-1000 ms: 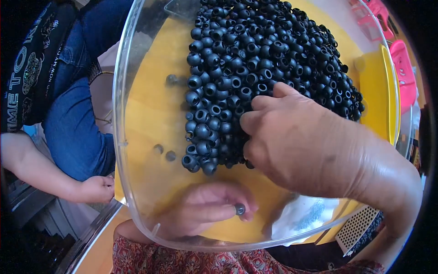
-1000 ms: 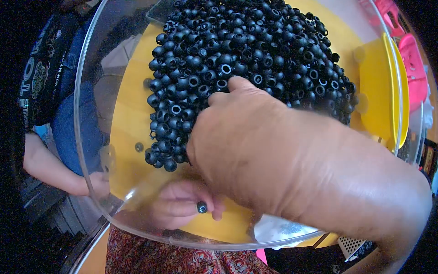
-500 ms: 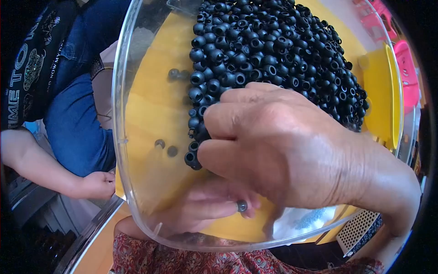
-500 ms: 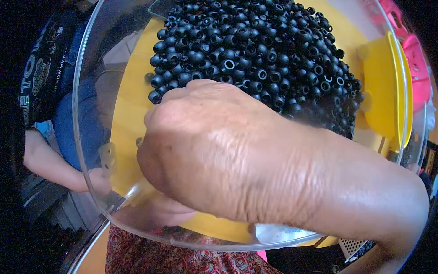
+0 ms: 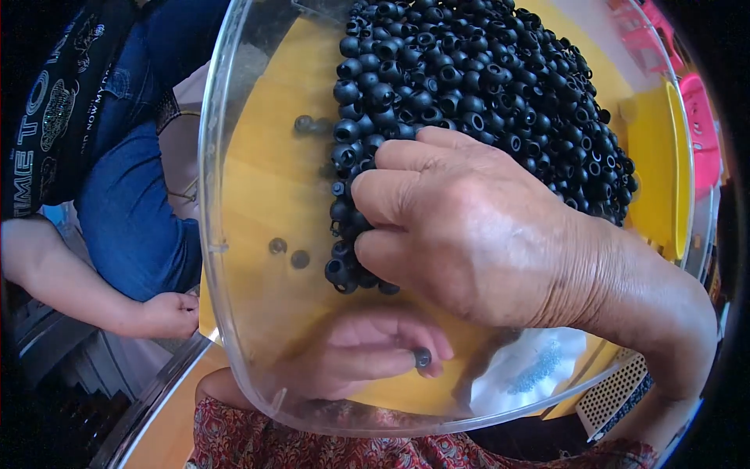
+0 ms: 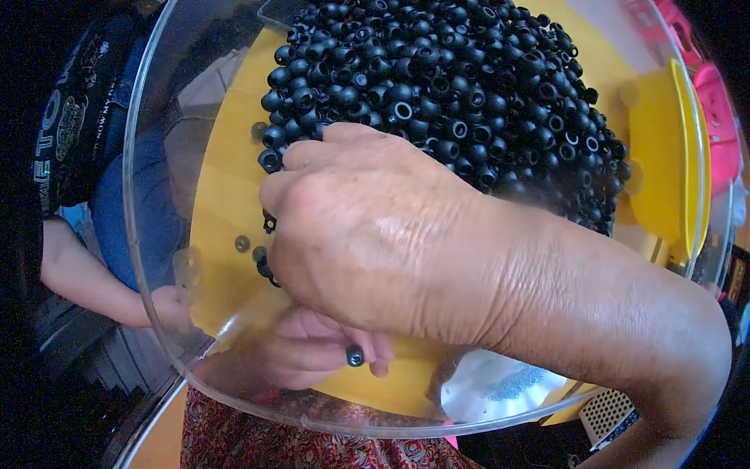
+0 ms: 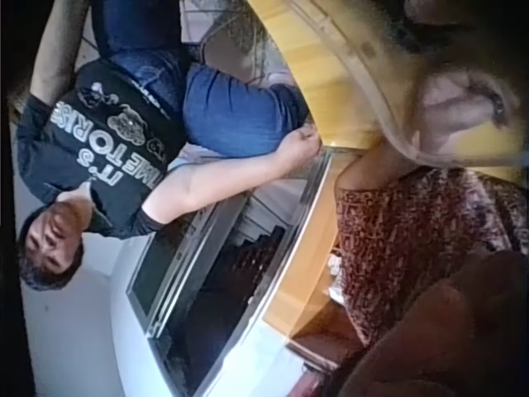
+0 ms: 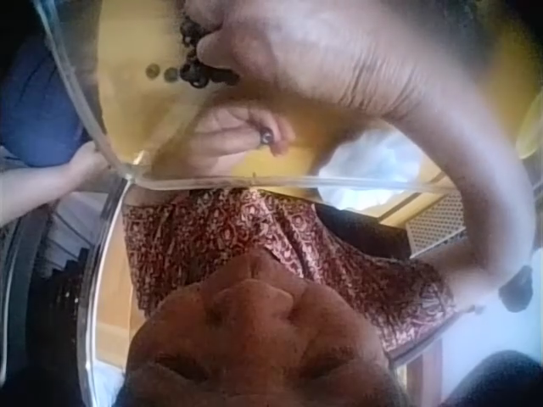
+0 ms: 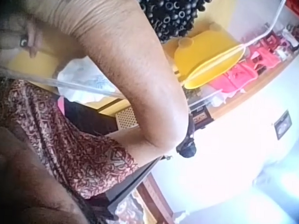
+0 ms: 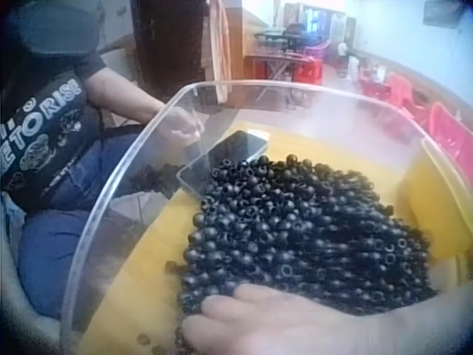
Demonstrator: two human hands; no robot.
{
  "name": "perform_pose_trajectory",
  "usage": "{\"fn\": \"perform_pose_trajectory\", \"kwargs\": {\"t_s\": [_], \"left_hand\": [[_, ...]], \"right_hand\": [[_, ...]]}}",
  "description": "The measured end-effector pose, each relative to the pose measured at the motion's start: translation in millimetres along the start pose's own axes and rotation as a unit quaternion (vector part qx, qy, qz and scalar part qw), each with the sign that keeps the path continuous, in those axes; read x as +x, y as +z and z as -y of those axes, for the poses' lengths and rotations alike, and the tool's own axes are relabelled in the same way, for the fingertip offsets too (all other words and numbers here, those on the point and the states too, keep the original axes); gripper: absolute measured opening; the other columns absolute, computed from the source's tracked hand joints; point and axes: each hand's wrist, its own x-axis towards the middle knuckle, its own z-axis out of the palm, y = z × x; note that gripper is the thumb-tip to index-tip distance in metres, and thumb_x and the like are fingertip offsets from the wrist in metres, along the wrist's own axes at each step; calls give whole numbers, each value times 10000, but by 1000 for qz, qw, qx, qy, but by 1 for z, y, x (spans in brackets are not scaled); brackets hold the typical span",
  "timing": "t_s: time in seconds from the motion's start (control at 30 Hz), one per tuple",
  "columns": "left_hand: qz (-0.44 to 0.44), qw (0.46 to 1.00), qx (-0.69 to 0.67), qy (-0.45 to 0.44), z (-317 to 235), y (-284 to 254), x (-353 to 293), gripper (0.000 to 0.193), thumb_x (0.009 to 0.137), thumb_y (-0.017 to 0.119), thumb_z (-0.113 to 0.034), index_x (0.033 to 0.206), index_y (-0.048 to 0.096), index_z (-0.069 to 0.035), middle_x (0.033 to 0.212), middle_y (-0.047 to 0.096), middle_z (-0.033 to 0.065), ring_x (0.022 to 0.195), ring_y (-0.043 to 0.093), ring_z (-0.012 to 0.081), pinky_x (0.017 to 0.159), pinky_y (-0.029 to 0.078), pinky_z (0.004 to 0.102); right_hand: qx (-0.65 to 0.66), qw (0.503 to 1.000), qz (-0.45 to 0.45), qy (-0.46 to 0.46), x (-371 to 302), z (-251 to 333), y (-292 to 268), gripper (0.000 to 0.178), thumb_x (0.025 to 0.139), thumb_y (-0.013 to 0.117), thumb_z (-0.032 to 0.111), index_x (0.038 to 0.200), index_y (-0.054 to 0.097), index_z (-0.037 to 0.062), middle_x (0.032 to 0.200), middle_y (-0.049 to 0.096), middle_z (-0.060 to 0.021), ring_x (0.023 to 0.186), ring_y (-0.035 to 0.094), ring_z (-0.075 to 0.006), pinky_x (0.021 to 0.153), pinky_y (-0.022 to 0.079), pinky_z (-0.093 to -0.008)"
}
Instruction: Assembling small silver beads into black plastic sockets.
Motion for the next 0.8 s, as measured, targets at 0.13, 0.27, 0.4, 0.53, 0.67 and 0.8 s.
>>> {"fn": "perform_pose_trajectory", "kwargs": {"t_s": [0.13, 0.27, 0.4, 0.53, 0.67, 0.8], "left_hand": [[44, 999, -20, -5, 6, -4, 2, 211, 909, 492, -28, 1099, 554, 36, 1135, 550, 117, 1039, 519, 168, 947, 380, 324], [45, 999, -4, 2, 6, -5, 1, 209, 908, 486, -17, 1098, 553, 38, 1140, 545, 121, 1037, 522, 170, 944, 384, 326], [18, 1000, -6, 0, 6, 3, -1, 210, 869, 470, 14, 1051, 566, 55, 1110, 550, 166, 1010, 545, 221, 916, 400, 358], [57, 998, -31, 20, 11, -6, 1, 188, 904, 463, 13, 1067, 554, 35, 1128, 536, 129, 1028, 528, 182, 930, 397, 332], [57, 998, -24, 17, 10, -6, -1, 184, 905, 467, 3, 1066, 551, 35, 1131, 531, 129, 1031, 525, 185, 931, 395, 331], [55, 998, -20, 11, 10, -4, 0, 184, 908, 479, -25, 1067, 549, 34, 1134, 529, 127, 1038, 518, 182, 935, 391, 332]], "right_hand": [[3, 999, 9, 37, -6, 5, 3, 146, 647, 586, 221, 619, 561, 80, 770, 472, -44, 786, 493, -218, 703, 402, -336], [-8, 998, 39, 39, -6, 7, 3, 137, 635, 601, 216, 637, 570, 82, 773, 482, -38, 796, 501, -219, 713, 404, -331], [-33, 997, 31, 62, -6, 3, -4, 111, 634, 632, 151, 659, 559, 71, 735, 486, -47, 764, 522, -236, 683, 426, -349], [35, 996, -30, 83, -5, -5, -3, 127, 644, 659, 6, 724, 579, 63, 688, 498, -73, 687, 552, -263, 601, 457, -361], [91, 987, -89, 96, -6, -6, 0, 162, 656, 663, -35, 768, 602, 64, 689, 505, -72, 660, 558, -260, 572, 462, -345], [79, 986, -135, 51, -3, -4, 7, 169, 649, 670, -26, 775, 596, 61, 684, 484, -58, 634, 534, -257, 551, 439, -350]]}}
